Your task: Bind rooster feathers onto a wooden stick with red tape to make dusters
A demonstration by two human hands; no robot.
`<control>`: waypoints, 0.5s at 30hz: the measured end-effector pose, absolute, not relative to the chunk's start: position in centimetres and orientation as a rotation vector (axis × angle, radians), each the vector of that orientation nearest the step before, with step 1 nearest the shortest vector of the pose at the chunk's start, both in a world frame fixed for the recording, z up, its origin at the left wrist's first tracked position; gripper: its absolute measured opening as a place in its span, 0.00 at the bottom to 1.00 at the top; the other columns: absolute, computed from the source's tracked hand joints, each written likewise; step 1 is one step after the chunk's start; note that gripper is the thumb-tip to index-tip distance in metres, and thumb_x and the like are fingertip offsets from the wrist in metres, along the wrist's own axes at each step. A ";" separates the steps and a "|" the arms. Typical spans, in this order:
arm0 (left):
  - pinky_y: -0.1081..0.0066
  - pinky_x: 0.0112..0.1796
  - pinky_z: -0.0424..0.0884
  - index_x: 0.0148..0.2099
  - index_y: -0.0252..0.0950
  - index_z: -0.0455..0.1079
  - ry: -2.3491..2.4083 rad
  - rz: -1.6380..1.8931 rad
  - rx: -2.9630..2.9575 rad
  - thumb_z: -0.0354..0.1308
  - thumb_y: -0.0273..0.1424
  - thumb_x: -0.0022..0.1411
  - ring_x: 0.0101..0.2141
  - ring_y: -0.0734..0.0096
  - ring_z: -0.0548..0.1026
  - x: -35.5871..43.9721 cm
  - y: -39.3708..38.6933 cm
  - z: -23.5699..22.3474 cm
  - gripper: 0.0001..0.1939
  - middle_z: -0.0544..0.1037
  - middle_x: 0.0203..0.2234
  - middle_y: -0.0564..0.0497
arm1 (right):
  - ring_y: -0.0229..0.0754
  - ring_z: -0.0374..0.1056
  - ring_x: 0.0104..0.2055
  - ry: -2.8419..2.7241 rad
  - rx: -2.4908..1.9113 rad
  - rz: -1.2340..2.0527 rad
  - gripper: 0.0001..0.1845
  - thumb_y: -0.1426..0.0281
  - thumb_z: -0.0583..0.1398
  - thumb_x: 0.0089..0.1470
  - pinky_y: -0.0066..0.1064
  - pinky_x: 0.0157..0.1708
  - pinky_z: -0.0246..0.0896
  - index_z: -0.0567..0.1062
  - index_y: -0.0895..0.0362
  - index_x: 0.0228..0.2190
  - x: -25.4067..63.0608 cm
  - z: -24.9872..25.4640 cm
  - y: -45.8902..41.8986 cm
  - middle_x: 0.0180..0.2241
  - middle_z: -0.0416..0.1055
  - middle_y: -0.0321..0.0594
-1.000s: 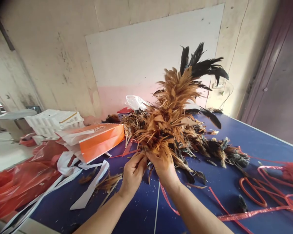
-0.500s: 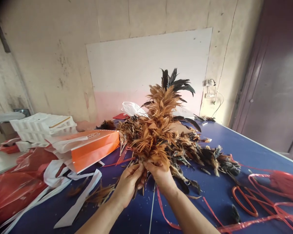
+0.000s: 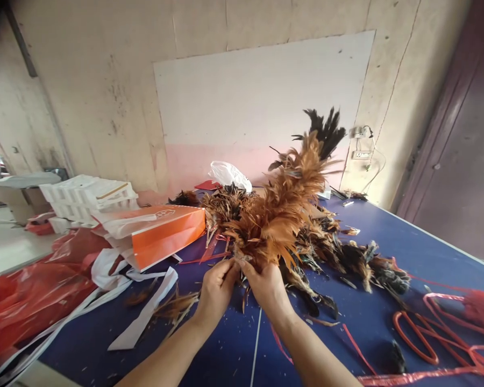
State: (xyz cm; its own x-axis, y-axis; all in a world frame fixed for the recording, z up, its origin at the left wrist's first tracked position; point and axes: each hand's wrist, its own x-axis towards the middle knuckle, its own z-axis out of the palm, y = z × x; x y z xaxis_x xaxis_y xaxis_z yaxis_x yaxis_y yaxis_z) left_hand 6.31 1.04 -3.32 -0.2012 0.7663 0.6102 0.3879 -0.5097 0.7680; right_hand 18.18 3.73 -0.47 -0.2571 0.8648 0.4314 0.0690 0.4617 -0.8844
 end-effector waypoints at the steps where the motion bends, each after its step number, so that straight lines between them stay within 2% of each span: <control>1: 0.74 0.28 0.61 0.33 0.35 0.72 1.360 1.770 1.792 0.49 0.35 0.61 0.26 0.71 0.67 6.3 1.0 -3.2 0.12 0.72 0.24 0.51 | 0.47 0.70 0.35 -1.678 -0.832 0.939 0.19 0.58 0.59 0.49 0.33 0.35 0.65 0.77 0.62 0.32 18.1 -0.6 3.8 0.28 0.75 0.45; 4: 0.73 0.29 0.61 0.31 0.35 0.71 1.417 1.763 1.915 0.48 0.32 0.62 0.27 0.70 0.68 6.1 0.9 -3.1 0.12 0.72 0.24 0.50 | 0.45 0.69 0.29 -1.703 -0.933 0.868 0.15 0.60 0.60 0.47 0.32 0.29 0.63 0.77 0.61 0.27 18.0 -1.1 3.9 0.24 0.74 0.43; 6: 0.72 0.31 0.63 0.34 0.35 0.71 1.468 1.751 1.992 0.46 0.31 0.63 0.29 0.68 0.70 6.0 1.0 -3.2 0.12 0.73 0.27 0.48 | 0.46 0.69 0.29 -1.700 -0.966 0.840 0.14 0.62 0.60 0.47 0.32 0.29 0.63 0.76 0.61 0.24 17.8 -1.4 3.9 0.24 0.74 0.43; 11: 0.69 0.35 0.67 0.39 0.35 0.71 1.590 1.738 2.139 0.45 0.28 0.63 0.33 0.65 0.72 5.8 1.4 -3.5 0.13 0.74 0.30 0.46 | 0.49 0.69 0.40 -1.515 -0.884 0.936 0.14 0.63 0.60 0.47 0.35 0.41 0.63 0.76 0.61 0.32 17.1 -1.8 3.6 0.32 0.76 0.45; 15: 0.68 0.36 0.67 0.41 0.36 0.71 1.654 1.741 2.170 0.44 0.27 0.63 0.34 0.65 0.73 5.8 1.4 -3.5 0.13 0.74 0.30 0.46 | 0.48 0.69 0.41 -1.376 -0.804 1.015 0.15 0.65 0.61 0.47 0.35 0.44 0.62 0.75 0.62 0.35 16.6 -1.8 3.3 0.35 0.75 0.45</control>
State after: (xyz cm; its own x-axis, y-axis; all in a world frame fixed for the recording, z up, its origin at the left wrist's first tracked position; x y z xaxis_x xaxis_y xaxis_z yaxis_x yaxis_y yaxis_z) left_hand 5.80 1.36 -3.51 -0.0985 0.6323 0.7685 0.7351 -0.4743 0.4844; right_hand 16.56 3.31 -1.76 -0.0749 0.9172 0.3914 -0.1030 0.3833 -0.9179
